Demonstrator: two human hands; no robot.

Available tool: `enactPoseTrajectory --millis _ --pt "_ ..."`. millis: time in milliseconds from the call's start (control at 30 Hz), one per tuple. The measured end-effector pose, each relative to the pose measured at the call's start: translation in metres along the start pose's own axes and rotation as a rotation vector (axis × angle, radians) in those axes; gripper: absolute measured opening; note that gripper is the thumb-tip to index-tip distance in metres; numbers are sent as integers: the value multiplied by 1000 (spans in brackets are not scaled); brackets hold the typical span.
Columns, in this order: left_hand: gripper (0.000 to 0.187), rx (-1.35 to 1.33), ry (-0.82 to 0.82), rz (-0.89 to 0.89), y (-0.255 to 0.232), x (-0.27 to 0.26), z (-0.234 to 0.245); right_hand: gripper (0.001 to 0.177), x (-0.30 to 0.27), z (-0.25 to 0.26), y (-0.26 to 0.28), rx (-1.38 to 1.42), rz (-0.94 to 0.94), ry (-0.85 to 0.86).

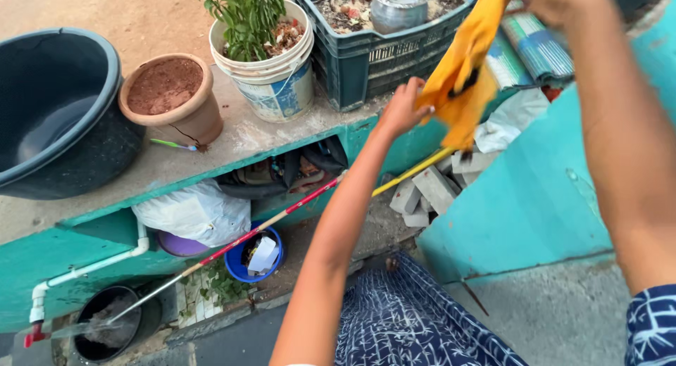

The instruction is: The person prepares a cleaning solution in a bucket, rinses a cloth under a tap, and then uses a mop to clean the floor area around an outdoor water station.

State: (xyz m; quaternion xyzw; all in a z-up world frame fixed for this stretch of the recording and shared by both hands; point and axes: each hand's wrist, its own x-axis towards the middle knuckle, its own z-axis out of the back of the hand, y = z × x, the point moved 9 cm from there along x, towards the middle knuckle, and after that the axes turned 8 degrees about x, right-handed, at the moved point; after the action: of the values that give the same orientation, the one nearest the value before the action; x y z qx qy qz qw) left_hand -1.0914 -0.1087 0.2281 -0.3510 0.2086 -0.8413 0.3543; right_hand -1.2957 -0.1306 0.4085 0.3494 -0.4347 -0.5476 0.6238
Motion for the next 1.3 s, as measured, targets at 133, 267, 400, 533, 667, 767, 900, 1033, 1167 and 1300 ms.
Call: enactPoseTrajectory --millis 133,267,400,533,667,767,900,1033,1167,1300 --pt "96 -13 207 337 18 -49 -43 18 -63 -34 -49 189 -201 70" --pt "73 49 152 355 53 -84 -72 20 -92 -67 -66 283 -314 174" --pt "41 11 125 261 105 -94 -80 23 -90 -70 -98 343 -370 205" --pt "46 10 170 307 138 -105 -33 25 -67 -51 -165 174 -362 47" --pt "50 107 232 342 174 -120 10 24 -56 -61 -216 365 -419 47" --pt "44 218 275 418 210 -138 24 37 -47 -54 -228 129 -358 -100" --pt "43 283 41 467 227 -137 47 69 -46 -65 -225 -634 -269 -166" --pt "39 -653 77 770 223 -118 -5 102 -52 -162 -214 -810 -367 203" --pt "31 -1061 -179 867 204 -92 -18 84 -75 -297 -225 -456 -401 626" --pt "38 -1033 -381 920 227 -110 34 58 -48 -361 -252 111 -135 366"
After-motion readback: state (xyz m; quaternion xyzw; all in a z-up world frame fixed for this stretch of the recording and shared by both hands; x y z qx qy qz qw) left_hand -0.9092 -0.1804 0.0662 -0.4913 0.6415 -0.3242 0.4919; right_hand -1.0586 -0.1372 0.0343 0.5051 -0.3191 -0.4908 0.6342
